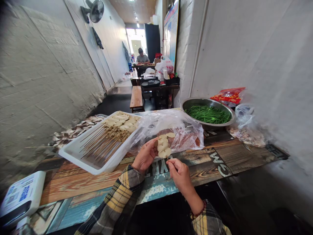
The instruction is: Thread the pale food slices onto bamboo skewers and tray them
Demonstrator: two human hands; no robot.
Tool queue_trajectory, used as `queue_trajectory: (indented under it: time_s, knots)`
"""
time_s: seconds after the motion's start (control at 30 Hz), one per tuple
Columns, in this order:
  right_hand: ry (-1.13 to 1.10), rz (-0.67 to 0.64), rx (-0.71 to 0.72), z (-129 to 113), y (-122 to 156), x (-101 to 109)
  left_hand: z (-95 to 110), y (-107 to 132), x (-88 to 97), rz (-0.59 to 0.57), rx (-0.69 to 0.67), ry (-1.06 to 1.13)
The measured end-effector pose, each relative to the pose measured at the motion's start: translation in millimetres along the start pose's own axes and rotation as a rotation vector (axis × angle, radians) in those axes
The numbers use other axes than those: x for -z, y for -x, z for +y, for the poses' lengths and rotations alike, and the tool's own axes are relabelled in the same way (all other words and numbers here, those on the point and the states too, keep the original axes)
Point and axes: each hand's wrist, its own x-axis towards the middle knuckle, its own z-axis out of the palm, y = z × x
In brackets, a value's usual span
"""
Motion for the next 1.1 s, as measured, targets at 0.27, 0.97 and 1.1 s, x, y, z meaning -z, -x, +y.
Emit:
queue_trajectory:
  time_s: [0.27,0.97,1.1]
  knots:
    - [-0.067,0.022,-0.041,1.0,-1.0,-1.1,0.8,-0.1,2.4,-0.031,0.11,0.016]
    - [0.079,0.006,0.016,-4.3,0.7,-0.1,-10.2,0.8,-2.1,0.035,-0.055,-0.197]
    - [0.072,0.027,0.026,-5.4,0.0,-0.2,-12.0,0.3,-2.5,0.023,-0.057,-0.204]
